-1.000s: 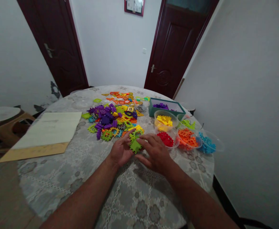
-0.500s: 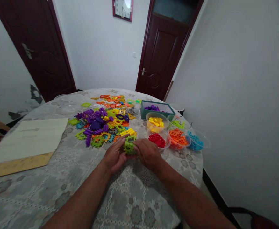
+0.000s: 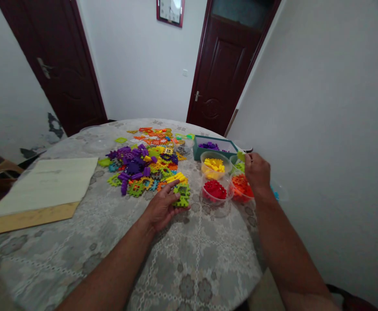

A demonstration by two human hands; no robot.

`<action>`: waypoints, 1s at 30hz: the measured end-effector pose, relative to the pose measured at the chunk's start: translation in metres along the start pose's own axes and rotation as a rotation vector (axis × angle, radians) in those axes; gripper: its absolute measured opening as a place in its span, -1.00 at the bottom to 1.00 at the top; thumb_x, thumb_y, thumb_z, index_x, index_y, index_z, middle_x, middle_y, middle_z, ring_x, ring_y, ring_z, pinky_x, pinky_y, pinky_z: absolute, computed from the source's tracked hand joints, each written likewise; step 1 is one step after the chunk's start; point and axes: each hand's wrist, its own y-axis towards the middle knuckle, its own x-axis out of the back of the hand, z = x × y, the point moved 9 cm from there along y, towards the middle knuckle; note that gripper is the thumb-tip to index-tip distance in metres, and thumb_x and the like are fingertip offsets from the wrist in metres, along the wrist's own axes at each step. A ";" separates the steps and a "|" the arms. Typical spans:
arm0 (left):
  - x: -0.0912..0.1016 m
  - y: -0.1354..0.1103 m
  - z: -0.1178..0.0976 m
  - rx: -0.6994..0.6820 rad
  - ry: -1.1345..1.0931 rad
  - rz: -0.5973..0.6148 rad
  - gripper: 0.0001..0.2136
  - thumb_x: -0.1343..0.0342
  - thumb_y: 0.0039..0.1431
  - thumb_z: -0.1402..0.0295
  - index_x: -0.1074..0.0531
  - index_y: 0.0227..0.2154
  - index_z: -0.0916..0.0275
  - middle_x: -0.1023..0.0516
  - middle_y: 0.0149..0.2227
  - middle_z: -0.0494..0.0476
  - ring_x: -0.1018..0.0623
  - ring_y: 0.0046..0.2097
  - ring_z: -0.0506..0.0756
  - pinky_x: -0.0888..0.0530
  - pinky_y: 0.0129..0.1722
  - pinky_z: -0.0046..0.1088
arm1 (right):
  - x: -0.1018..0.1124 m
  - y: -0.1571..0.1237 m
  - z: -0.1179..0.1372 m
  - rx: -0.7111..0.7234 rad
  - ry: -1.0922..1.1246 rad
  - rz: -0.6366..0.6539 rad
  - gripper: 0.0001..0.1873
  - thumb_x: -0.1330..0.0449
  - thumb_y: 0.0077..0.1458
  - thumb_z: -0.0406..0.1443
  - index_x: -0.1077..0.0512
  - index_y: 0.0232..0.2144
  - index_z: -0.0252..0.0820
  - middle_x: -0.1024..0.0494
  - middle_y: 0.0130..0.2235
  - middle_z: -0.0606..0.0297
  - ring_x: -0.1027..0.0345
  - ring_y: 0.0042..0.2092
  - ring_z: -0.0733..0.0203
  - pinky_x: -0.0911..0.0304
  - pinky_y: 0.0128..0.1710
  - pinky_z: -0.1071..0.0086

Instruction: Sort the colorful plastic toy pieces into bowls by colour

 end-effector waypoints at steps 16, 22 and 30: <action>-0.008 -0.001 0.004 -0.013 0.053 0.136 -0.21 -0.36 0.08 0.58 -0.29 0.39 0.14 -0.52 0.23 0.39 -0.69 -0.02 0.26 -0.70 -0.10 -0.11 | -0.044 -0.139 0.169 0.383 0.391 0.518 -0.78 -0.22 0.35 -0.26 -0.54 -0.01 -0.20 -0.64 -0.10 0.09 -0.53 -0.08 0.04 -0.39 -0.03 0.21; -0.011 0.000 0.005 0.005 0.086 0.167 -0.19 -0.38 0.08 0.57 -0.27 0.40 0.14 -0.55 0.21 0.41 -0.70 -0.05 0.25 -0.69 -0.08 -0.13 | -0.043 -0.130 0.166 0.285 0.450 0.526 -0.91 -0.23 0.27 -0.35 -0.52 -0.17 -0.15 -0.61 -0.23 0.23 -0.48 -0.20 0.14 -0.34 -0.13 0.30; -0.007 0.001 0.002 0.014 0.092 0.081 -0.28 -0.37 0.03 0.60 -0.41 0.31 0.22 -0.59 0.14 0.40 -0.71 -0.10 0.22 -0.70 -0.12 -0.21 | -0.035 -0.101 0.127 -0.032 0.681 0.427 -0.87 -0.21 0.22 -0.24 -0.54 -0.24 -0.11 -0.61 -0.33 0.34 -0.47 -0.31 0.19 -0.32 -0.25 0.35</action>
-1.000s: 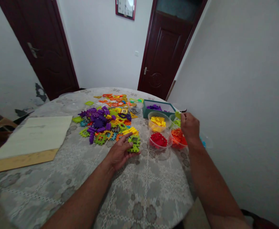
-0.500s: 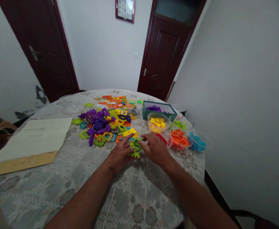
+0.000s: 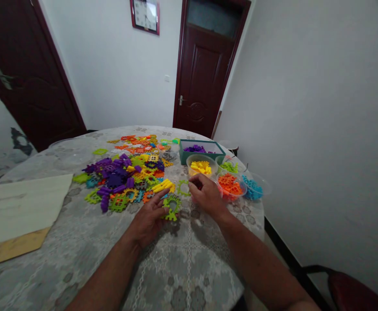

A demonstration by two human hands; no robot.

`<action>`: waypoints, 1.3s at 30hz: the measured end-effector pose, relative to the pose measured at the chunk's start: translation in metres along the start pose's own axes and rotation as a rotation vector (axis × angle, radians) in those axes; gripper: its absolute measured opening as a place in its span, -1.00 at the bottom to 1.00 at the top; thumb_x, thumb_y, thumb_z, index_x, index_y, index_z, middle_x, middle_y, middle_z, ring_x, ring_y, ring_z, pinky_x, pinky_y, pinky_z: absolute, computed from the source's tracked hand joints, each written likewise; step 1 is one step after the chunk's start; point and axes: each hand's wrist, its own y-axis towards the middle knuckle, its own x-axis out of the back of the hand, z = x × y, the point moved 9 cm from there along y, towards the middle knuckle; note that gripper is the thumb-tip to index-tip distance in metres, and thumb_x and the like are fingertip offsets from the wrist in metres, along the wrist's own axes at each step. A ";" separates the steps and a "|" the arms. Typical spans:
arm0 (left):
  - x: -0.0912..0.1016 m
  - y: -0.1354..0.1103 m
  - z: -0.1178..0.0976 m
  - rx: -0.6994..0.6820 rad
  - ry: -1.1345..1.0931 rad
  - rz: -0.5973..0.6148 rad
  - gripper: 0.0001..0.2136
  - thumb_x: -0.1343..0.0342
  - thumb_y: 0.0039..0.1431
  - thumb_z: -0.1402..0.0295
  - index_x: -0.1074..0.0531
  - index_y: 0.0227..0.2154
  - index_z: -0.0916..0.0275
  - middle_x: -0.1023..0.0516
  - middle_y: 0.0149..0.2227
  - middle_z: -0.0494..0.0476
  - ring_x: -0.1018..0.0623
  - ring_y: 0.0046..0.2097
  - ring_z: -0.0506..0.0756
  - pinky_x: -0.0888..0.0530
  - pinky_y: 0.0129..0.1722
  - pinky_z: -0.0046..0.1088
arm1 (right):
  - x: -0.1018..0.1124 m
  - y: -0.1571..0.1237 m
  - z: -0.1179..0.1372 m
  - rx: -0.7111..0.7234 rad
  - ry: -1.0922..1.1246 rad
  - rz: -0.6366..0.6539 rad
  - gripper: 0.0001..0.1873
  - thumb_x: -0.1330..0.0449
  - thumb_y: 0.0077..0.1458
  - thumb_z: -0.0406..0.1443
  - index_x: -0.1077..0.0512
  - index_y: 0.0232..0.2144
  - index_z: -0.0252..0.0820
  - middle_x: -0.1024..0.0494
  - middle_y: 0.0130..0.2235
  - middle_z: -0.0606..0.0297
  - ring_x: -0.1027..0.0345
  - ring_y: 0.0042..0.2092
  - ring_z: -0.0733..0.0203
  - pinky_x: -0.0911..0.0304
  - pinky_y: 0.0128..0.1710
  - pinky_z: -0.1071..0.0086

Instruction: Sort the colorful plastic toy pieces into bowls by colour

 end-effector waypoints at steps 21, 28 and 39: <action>0.012 0.006 -0.002 -0.078 -0.043 -0.085 -0.36 -0.33 0.05 0.61 -0.43 0.24 0.25 -0.61 -0.05 0.24 -0.68 -0.23 0.12 -0.70 -0.22 -0.29 | 0.013 -0.057 -0.014 0.421 -0.416 0.158 -0.72 -0.30 0.31 -0.15 -0.54 -0.01 -0.13 -0.65 -0.04 0.08 -0.50 0.00 -0.08 -0.38 0.07 0.01; 0.016 0.006 -0.002 -0.089 -0.072 -0.107 -0.41 -0.37 0.06 0.58 -0.45 0.20 0.34 -0.63 -0.09 0.28 -0.68 -0.27 0.11 -0.68 -0.28 -0.37 | -0.007 -0.047 -0.026 0.465 -0.473 0.162 -0.80 -0.14 0.45 -0.23 -0.54 -0.05 -0.13 -0.65 -0.13 0.13 -0.47 -0.07 0.00 -0.36 -0.01 0.11; 0.004 0.003 0.002 -0.059 -0.116 -0.012 -0.45 -0.35 0.03 0.63 -0.52 0.14 0.31 -0.66 -0.02 0.33 -0.67 -0.15 0.14 -0.65 -0.09 -0.27 | 0.000 -0.054 0.019 0.516 -0.369 0.079 -0.72 -0.19 0.38 -0.26 -0.50 0.10 -0.10 -0.61 0.01 0.07 -0.44 0.06 -0.08 -0.34 0.15 -0.03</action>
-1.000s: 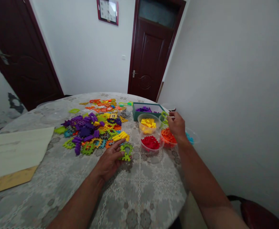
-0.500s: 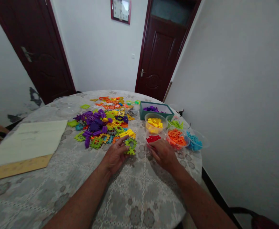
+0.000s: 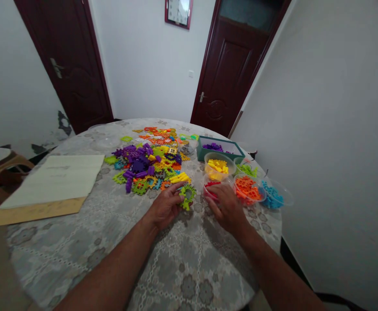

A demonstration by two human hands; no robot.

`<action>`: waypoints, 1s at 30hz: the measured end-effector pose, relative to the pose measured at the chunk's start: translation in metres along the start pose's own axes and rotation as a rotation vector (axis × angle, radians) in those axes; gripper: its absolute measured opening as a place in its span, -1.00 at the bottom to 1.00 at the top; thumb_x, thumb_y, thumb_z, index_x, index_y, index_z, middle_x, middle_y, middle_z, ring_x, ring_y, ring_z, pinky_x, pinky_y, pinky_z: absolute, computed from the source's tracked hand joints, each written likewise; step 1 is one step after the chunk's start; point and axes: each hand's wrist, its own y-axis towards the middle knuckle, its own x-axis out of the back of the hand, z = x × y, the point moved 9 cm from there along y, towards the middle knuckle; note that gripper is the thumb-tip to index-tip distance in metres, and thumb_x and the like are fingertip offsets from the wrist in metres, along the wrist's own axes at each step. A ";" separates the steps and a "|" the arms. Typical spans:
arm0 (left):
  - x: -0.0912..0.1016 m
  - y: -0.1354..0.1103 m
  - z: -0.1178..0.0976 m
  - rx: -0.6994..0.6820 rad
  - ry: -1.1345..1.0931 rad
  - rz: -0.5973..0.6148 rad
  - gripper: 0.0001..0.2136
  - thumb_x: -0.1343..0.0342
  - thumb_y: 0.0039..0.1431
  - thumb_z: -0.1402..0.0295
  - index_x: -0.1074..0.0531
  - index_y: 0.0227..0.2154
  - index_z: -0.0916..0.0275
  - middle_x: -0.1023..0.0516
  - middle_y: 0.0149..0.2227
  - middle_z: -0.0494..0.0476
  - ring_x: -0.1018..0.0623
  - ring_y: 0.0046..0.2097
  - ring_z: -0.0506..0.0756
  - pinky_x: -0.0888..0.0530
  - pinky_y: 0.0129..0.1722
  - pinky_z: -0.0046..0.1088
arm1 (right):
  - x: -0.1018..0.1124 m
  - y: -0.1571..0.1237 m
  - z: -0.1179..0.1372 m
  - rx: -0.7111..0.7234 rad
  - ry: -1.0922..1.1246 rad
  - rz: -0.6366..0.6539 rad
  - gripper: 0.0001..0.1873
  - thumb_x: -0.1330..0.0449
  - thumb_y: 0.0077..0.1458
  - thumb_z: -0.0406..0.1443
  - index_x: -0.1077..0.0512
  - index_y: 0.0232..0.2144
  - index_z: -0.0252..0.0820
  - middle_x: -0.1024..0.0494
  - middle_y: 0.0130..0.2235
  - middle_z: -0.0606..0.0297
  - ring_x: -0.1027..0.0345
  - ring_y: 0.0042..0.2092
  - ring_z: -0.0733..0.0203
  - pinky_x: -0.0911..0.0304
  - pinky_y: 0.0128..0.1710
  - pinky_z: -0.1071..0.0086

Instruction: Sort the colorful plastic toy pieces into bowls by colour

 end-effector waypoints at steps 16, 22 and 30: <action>-0.006 -0.002 0.006 0.058 0.012 0.057 -0.43 -0.36 0.08 0.60 -0.51 0.20 0.30 -0.67 -0.07 0.32 -0.67 -0.20 0.09 -0.62 -0.21 -0.45 | -0.024 0.005 0.034 0.009 0.166 0.086 -0.60 -0.21 0.27 -0.39 -0.47 0.13 -0.07 -0.49 0.10 0.01 -0.43 0.15 -0.08 -0.46 0.15 -0.03; -0.001 0.001 0.002 0.051 0.019 -0.011 -0.49 -0.32 0.10 0.64 -0.56 0.15 0.33 -0.67 -0.05 0.30 -0.69 -0.17 0.10 -0.67 -0.04 -0.35 | -0.004 0.004 0.022 -0.031 0.186 0.038 -0.62 -0.22 0.26 -0.40 -0.47 0.12 -0.10 -0.49 0.11 0.02 -0.42 0.17 -0.04 -0.43 0.20 0.02; 0.007 0.003 0.002 0.043 0.054 -0.107 -0.51 -0.27 0.09 0.68 -0.57 0.11 0.29 -0.62 -0.20 0.15 -0.65 -0.27 0.02 -0.70 -0.09 -0.38 | 0.042 0.016 -0.049 -0.144 -0.010 -0.097 -0.73 -0.21 0.28 -0.33 -0.52 0.02 -0.10 -0.57 0.07 0.06 -0.43 0.16 -0.04 -0.35 0.24 -0.02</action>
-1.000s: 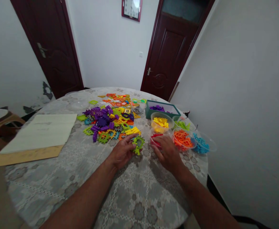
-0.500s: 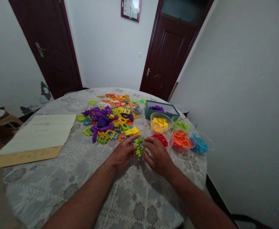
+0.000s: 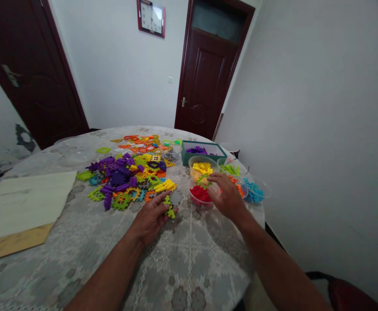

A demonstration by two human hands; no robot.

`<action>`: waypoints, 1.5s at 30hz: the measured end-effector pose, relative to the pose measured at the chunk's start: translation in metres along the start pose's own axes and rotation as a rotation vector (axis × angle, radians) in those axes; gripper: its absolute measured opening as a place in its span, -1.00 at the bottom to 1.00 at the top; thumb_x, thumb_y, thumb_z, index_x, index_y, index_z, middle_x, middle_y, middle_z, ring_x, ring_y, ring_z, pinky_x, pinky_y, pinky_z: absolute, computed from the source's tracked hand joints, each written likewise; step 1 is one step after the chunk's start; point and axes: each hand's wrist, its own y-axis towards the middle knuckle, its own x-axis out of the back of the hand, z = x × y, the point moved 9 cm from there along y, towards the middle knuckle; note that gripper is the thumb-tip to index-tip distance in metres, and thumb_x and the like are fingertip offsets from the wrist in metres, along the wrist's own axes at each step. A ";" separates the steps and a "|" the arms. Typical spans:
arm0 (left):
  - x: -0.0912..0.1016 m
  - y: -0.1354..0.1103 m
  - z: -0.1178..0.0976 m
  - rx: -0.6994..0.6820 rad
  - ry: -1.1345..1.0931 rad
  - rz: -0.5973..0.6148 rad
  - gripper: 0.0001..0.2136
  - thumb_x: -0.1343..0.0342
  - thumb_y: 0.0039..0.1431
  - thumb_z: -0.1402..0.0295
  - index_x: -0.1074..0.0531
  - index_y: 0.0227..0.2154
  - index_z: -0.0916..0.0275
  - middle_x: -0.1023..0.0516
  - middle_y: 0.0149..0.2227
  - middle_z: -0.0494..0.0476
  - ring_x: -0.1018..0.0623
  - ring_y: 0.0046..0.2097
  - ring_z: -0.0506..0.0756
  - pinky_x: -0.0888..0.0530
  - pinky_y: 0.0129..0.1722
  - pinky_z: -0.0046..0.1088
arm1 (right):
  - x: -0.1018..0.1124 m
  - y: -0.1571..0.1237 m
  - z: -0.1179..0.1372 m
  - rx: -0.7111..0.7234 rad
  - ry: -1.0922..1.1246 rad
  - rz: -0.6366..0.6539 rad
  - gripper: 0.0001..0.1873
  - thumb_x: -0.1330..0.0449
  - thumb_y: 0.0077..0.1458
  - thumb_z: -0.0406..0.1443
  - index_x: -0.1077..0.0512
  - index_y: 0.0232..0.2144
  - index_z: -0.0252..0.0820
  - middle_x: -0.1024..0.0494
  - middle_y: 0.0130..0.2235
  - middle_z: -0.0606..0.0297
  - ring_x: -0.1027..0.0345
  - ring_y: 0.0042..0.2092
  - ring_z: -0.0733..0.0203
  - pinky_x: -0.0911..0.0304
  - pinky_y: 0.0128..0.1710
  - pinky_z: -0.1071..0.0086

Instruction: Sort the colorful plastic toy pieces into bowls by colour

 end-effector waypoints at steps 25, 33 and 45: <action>-0.013 -0.008 0.001 -0.005 0.089 0.152 -0.46 -0.41 0.05 0.51 -0.53 0.14 0.19 -0.63 -0.06 0.24 -0.66 -0.14 0.17 -0.72 -0.14 -0.11 | -0.071 -0.007 0.056 -0.170 0.212 0.266 -0.68 -0.20 0.31 -0.30 -0.53 0.08 -0.21 -0.66 -0.18 0.15 -0.52 -0.22 0.12 -0.41 -0.08 0.25; -0.003 -0.003 0.001 -0.015 0.088 0.039 -0.49 -0.43 0.07 0.47 -0.49 0.10 0.22 -0.63 0.05 0.37 -0.70 -0.05 0.23 -0.69 -0.20 -0.29 | -0.046 0.007 0.041 -0.249 0.203 0.258 -0.79 -0.20 0.27 -0.34 -0.56 -0.08 -0.16 -0.65 -0.21 0.22 -0.50 -0.19 0.15 -0.34 -0.10 0.30; 0.027 0.005 -0.019 -0.253 0.099 -0.208 -0.58 -0.46 -0.09 0.34 -0.57 -0.10 0.17 -0.61 -0.12 0.14 -0.63 -0.17 0.10 -0.61 -0.23 -0.39 | -0.092 0.076 -0.005 -0.312 0.223 0.580 -0.88 -0.31 0.15 -0.25 -0.60 -0.35 -0.19 -0.56 -0.42 0.36 -0.38 -0.38 0.28 -0.18 -0.38 0.46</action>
